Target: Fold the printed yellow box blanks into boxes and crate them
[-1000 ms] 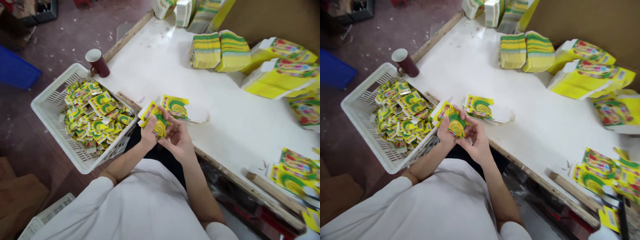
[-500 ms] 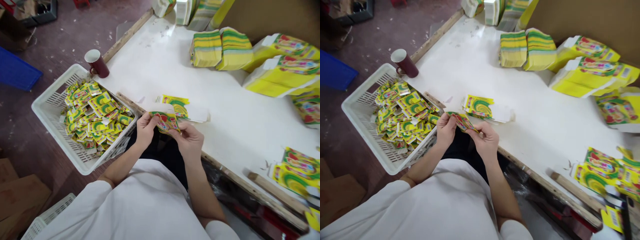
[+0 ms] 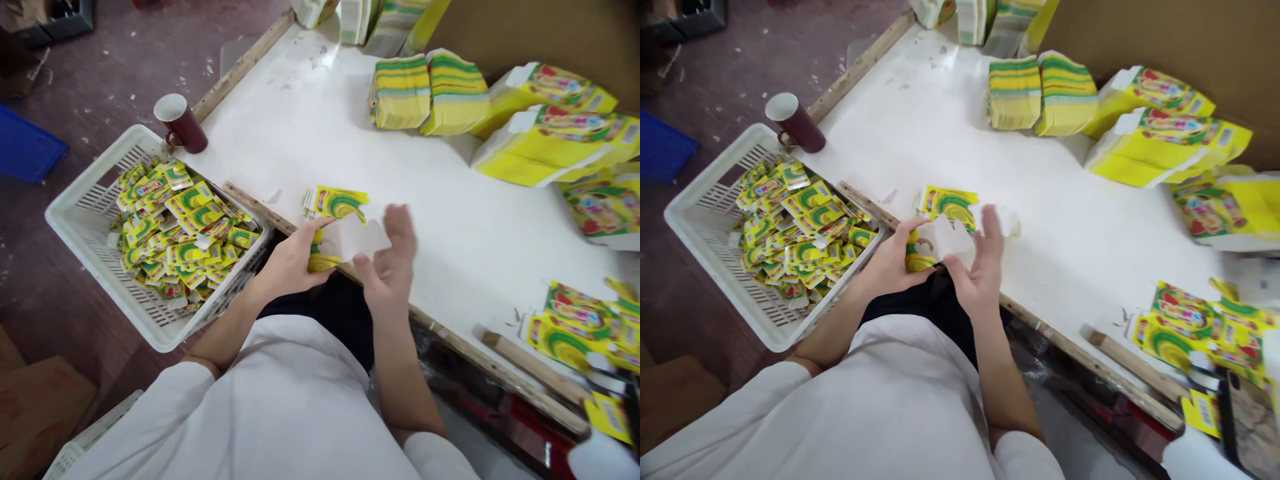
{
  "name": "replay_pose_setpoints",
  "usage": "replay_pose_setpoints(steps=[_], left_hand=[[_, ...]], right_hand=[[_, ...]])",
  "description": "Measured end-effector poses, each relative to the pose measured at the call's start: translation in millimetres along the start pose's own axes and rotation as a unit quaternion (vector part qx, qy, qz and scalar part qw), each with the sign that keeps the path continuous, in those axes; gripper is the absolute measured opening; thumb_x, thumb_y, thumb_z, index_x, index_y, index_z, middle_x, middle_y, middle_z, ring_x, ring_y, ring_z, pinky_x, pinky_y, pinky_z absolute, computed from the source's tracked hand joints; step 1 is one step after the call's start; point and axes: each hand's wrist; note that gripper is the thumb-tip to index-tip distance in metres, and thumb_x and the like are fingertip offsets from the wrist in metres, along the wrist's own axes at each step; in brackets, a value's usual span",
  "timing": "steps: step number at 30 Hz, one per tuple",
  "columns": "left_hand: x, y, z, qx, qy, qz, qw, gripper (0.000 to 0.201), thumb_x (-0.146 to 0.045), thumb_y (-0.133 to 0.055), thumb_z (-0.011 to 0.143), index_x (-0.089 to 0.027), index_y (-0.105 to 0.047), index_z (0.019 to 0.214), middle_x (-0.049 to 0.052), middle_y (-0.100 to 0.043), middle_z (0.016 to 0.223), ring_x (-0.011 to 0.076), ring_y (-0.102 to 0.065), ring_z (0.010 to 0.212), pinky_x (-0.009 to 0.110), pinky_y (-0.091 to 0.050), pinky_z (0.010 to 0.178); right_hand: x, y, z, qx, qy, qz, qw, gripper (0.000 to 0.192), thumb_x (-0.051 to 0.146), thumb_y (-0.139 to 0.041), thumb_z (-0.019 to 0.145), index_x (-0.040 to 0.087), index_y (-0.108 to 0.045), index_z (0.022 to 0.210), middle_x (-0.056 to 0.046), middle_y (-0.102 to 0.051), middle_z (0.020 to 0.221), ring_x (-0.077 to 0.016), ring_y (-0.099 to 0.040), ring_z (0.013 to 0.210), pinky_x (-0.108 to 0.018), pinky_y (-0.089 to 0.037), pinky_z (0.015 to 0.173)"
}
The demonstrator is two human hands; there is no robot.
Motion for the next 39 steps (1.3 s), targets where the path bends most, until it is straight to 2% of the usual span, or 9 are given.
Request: replay_pose_setpoints(steps=[4,7,16,19,21,27,31,35,39], left_hand=[[1,-7.9,-3,0.019,-0.096,0.027,0.995,0.080,-0.015,-0.067,0.073,-0.025,-0.033,0.144,0.013,-0.056,0.136,0.0286,-0.060,0.123,0.040,-0.052,0.098],[3,-9.2,-4,0.007,-0.109,0.042,0.993,0.073,-0.012,-0.063,0.068,-0.024,-0.037,0.136,0.010,-0.059,0.124,0.0261,-0.064,0.109,0.037,-0.053,0.090],[4,-8.6,0,0.035,-0.061,0.029,0.997,0.050,-0.017,-0.066,0.074,-0.022,-0.044,0.118,0.008,-0.059,0.112,0.0233,-0.065,0.099,0.032,-0.052,0.078],[12,-12.7,2,0.019,-0.068,-0.032,0.997,0.068,-0.023,-0.067,0.081,-0.022,-0.030,0.138,0.012,-0.057,0.119,0.0230,-0.064,0.101,0.033,-0.052,0.083],[16,-16.5,3,-0.044,-0.061,-0.032,0.997,0.082,-0.027,-0.071,0.080,-0.021,-0.022,0.145,0.016,-0.052,0.129,0.0242,-0.061,0.108,0.037,-0.051,0.091],[18,-18.5,-1,-0.175,0.167,-0.047,0.969,0.084,-0.048,-0.090,0.062,-0.019,-0.046,0.127,0.009,-0.058,0.112,0.0225,-0.060,0.098,0.037,-0.050,0.088],[13,-17.6,-3,-0.136,0.115,-0.041,0.983,0.053,-0.038,-0.082,0.075,-0.018,-0.053,0.114,0.007,-0.063,0.106,0.0217,-0.063,0.097,0.035,-0.050,0.087],[7,-21.9,0,-0.052,0.000,0.050,0.997,0.049,-0.028,-0.074,0.083,-0.018,-0.053,0.126,0.010,-0.064,0.114,0.0250,-0.061,0.110,0.038,-0.048,0.097],[8,-26.3,-3,-0.163,0.071,0.087,0.980,0.085,-0.039,-0.085,0.070,-0.019,-0.044,0.141,0.016,-0.055,0.133,0.0329,-0.051,0.126,0.049,-0.043,0.105]], right_hand=[[-11,-9,-4,0.166,-0.207,0.212,0.941,0.058,0.056,-0.059,0.095,0.025,-0.055,0.144,-0.012,-0.062,0.141,-0.0292,-0.064,0.126,-0.048,-0.058,0.102],[-20,-10,-6,0.201,-0.248,0.281,0.905,0.073,0.069,-0.064,0.086,0.025,-0.055,0.144,-0.011,-0.060,0.143,-0.0281,-0.066,0.123,-0.045,-0.057,0.103],[-22,-11,-12,0.146,-0.088,0.178,0.969,0.072,0.063,-0.052,0.097,0.030,-0.036,0.159,-0.011,-0.044,0.159,-0.0280,-0.043,0.148,-0.048,-0.043,0.119],[-8,-8,-12,0.176,0.038,0.003,0.984,0.076,0.037,-0.060,0.099,0.036,-0.021,0.164,-0.007,-0.036,0.164,-0.0256,-0.040,0.149,-0.044,-0.044,0.119],[-3,-4,-10,0.145,0.078,-0.083,0.983,0.066,0.019,-0.055,0.100,0.041,-0.036,0.158,-0.003,-0.044,0.160,-0.0221,-0.049,0.143,-0.038,-0.050,0.114],[-13,-2,-7,-0.027,-0.018,-0.023,0.999,0.029,0.021,-0.059,0.098,0.028,-0.073,0.122,-0.008,-0.063,0.139,-0.0249,-0.064,0.126,-0.041,-0.060,0.101],[-25,-10,-13,0.051,-0.055,0.092,0.993,0.035,0.032,-0.073,0.089,0.023,-0.066,0.122,-0.010,-0.071,0.118,-0.0232,-0.072,0.109,-0.039,-0.062,0.092],[-26,-16,-14,-0.032,-0.146,0.136,0.979,0.040,0.045,-0.074,0.087,0.020,-0.063,0.116,-0.009,-0.072,0.111,-0.0238,-0.072,0.105,-0.043,-0.059,0.097],[-22,-19,-8,-0.066,-0.166,0.119,0.977,0.038,0.048,-0.067,0.092,0.020,-0.063,0.117,-0.010,-0.070,0.114,-0.0239,-0.070,0.109,-0.044,-0.057,0.100]])
Point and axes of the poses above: each hand's wrist, its own z-axis towards the middle knuckle, its own y-axis out of the back of the hand, x = y × z
